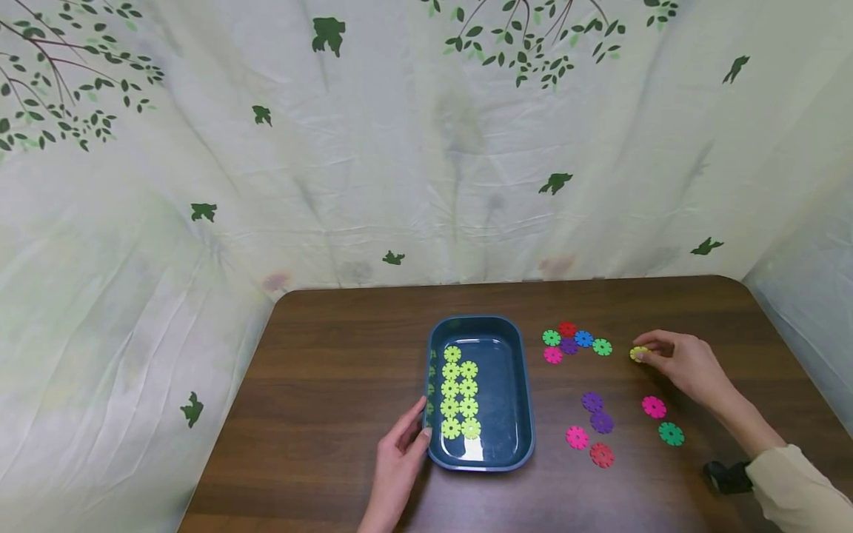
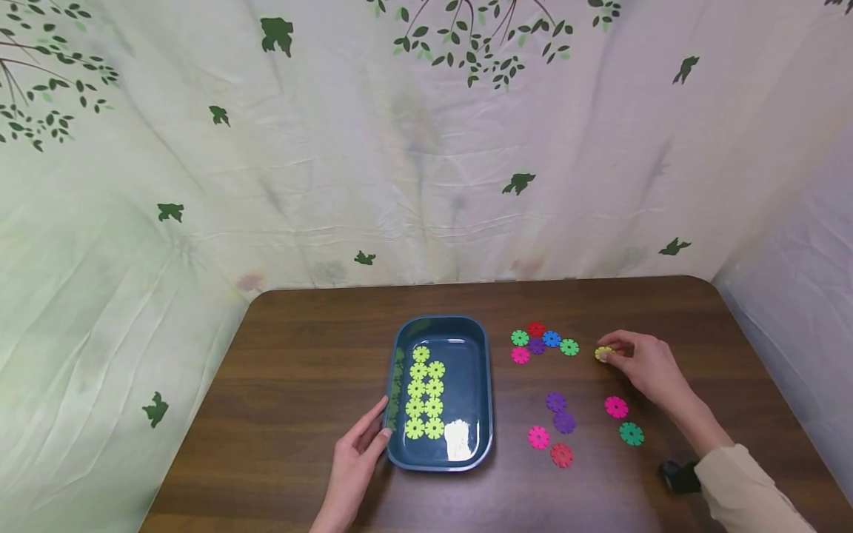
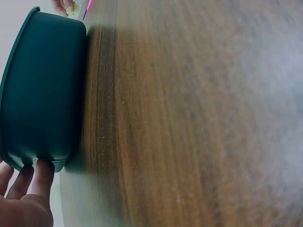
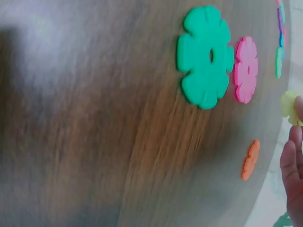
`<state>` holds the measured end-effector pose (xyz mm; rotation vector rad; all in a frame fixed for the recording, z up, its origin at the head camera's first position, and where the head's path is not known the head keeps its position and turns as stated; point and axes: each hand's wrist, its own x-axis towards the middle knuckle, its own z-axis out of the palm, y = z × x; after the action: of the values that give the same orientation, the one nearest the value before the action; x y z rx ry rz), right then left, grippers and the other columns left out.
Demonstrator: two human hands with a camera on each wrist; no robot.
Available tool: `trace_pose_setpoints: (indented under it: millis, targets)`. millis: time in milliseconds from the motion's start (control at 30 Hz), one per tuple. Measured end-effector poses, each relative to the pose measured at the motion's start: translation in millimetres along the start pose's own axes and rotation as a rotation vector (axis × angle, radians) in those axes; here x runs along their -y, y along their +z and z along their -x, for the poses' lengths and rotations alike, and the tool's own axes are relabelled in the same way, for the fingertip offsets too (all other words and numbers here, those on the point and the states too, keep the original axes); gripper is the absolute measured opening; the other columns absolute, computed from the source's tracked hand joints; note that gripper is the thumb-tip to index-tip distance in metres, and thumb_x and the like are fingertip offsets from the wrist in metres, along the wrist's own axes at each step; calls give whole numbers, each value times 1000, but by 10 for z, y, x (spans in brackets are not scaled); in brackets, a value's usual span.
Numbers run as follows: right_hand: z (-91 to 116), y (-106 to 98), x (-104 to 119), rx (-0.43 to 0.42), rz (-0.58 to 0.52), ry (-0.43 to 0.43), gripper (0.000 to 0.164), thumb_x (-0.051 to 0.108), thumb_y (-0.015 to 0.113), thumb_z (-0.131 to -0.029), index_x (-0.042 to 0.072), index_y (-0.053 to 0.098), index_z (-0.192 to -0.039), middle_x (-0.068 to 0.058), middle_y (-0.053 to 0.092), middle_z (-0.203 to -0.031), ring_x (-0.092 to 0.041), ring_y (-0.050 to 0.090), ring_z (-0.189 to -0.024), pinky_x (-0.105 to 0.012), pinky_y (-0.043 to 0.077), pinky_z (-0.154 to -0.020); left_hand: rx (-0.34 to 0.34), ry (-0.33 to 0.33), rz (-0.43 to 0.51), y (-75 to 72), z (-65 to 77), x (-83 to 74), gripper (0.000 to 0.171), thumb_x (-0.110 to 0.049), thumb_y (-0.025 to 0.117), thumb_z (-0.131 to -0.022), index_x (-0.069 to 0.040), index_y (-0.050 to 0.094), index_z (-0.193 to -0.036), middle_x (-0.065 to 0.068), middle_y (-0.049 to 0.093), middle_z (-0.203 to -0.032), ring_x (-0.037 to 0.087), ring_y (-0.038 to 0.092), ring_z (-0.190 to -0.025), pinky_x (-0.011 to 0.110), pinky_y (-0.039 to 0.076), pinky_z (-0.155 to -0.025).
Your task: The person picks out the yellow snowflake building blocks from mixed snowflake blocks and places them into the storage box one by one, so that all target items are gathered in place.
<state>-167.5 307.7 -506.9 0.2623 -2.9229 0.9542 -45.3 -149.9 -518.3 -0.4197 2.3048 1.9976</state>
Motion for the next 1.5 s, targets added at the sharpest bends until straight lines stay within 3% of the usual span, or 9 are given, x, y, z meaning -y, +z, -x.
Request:
trace_pose_setpoints:
  millis: [567,1167,1500]
  targets:
    - [8,124,136,-30,-68,-14,17,11,76,-86,9,70,-102,-4,70,-89,-24,65,-81,-24,52,-64,-12,-10,-10,2,-7,8,44,-14,64,-95,-25,60,-137,7,48,-147,32,45,-134,45,41,-105]
    - [-7,249,551,-11,-190,-101,11,15,75,-87,16,70,-97,4,69,-87,-14,65,-79,-22,54,-66,-18,-28,-21,20,2,-13,44,-16,63,-96,-26,58,-138,7,47,-148,32,44,-134,47,41,-105]
    - [-69,307,735,-8,-246,-82,11,14,75,-88,17,70,-98,-4,69,-85,-25,64,-75,-25,52,-60,-25,-16,-19,19,-4,0,44,-15,63,-95,-27,60,-137,7,48,-147,32,45,-134,46,41,-105]
